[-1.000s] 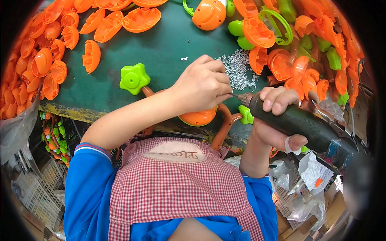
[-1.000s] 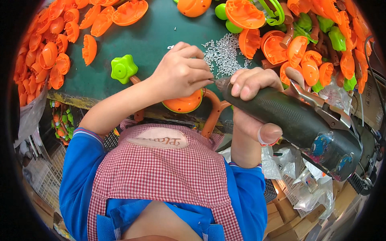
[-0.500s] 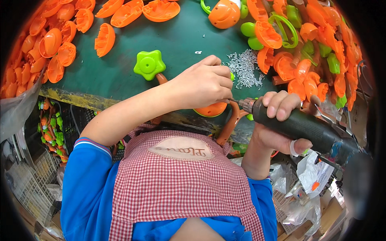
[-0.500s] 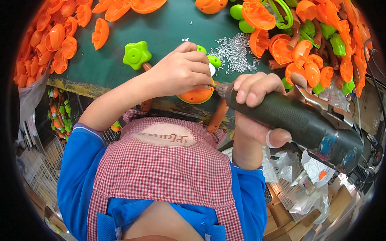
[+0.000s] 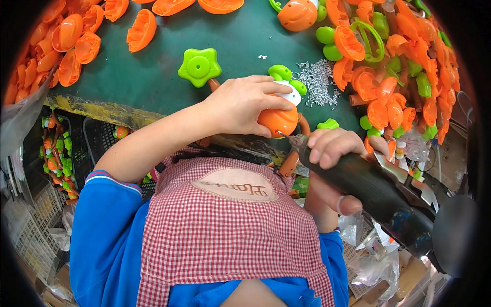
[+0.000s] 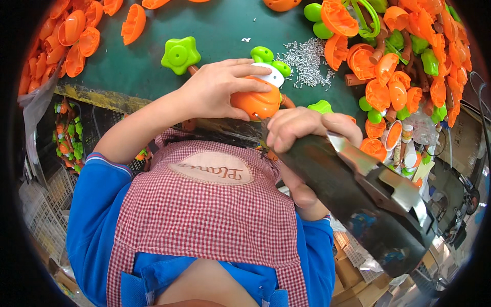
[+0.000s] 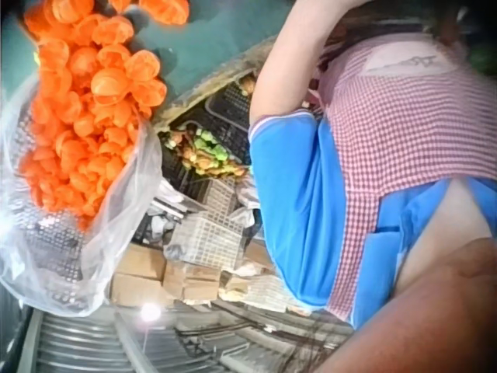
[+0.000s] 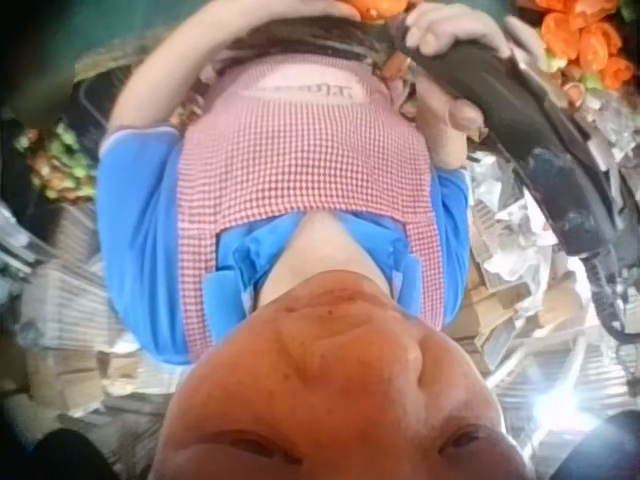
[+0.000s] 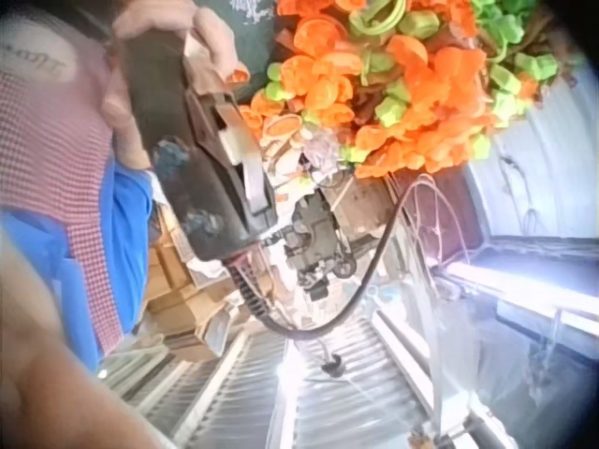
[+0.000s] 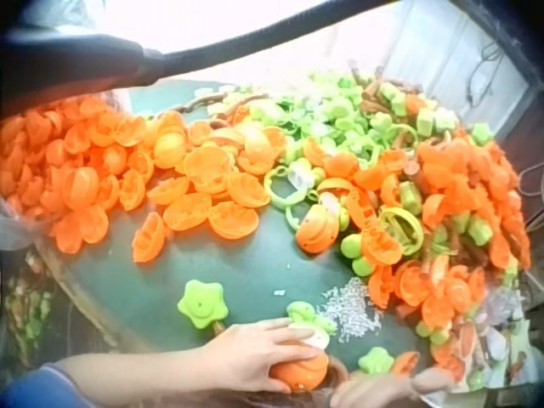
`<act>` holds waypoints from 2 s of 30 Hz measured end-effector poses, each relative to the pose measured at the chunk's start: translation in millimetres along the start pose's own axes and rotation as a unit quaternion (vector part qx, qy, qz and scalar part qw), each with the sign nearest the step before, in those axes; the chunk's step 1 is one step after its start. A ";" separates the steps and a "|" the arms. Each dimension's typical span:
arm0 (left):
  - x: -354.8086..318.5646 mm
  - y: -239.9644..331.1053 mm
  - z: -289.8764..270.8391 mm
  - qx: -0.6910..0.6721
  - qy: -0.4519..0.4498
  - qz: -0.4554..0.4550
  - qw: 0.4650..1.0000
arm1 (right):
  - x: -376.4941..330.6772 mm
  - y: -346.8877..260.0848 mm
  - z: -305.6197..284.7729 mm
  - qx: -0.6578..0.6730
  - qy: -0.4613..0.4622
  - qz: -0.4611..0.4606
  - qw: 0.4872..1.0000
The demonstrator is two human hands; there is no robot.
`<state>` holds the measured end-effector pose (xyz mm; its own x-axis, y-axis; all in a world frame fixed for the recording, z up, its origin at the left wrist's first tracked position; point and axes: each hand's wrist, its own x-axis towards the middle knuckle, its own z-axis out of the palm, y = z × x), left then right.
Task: The person assembles small plastic toys by joining orange and green halves, inserting white components, and securing them with a power drill. They repeatedly pick up parts from a table, align them, and fasten them together, then place the completed units aside.
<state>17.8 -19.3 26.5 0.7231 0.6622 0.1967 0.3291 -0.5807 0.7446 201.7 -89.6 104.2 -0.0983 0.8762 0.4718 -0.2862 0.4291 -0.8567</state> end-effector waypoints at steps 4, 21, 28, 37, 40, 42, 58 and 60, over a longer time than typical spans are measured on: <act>0.3 1.2 0.4 0.000 0.005 0.003 1.000 | 1.2 7.6 4.3 -0.020 -0.023 0.047 0.998; -0.5 -7.6 6.1 0.017 0.048 0.032 0.998 | 25.2 48.7 -27.6 0.121 -0.288 0.066 0.948; -7.8 2.4 6.1 0.064 0.080 0.028 0.994 | 17.9 19.2 -49.3 0.055 0.094 -0.007 0.994; 7.4 9.4 0.5 0.032 0.058 0.031 0.997 | 9.0 80.4 -74.1 -0.065 0.203 -0.029 0.977; 26.5 4.2 4.2 0.059 0.082 0.037 0.994 | 17.1 66.3 -79.7 -0.058 0.190 -0.043 0.979; 48.8 1.9 14.3 0.136 0.113 0.042 0.983 | 18.4 51.6 -83.9 -0.029 0.169 -0.064 0.983; 49.1 12.8 -4.5 0.088 0.110 0.050 0.989 | 36.5 29.2 -56.6 0.063 0.078 -0.075 0.992; 15.7 9.3 -9.8 0.059 0.045 -0.083 0.994 | 35.9 28.1 -43.0 0.071 0.083 -0.069 0.992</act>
<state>26.3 -9.7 42.7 0.5970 0.7904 0.1375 0.5119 -0.5072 0.6933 231.1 -36.6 88.1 0.1057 0.8400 0.5322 -0.4183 0.5231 -0.7425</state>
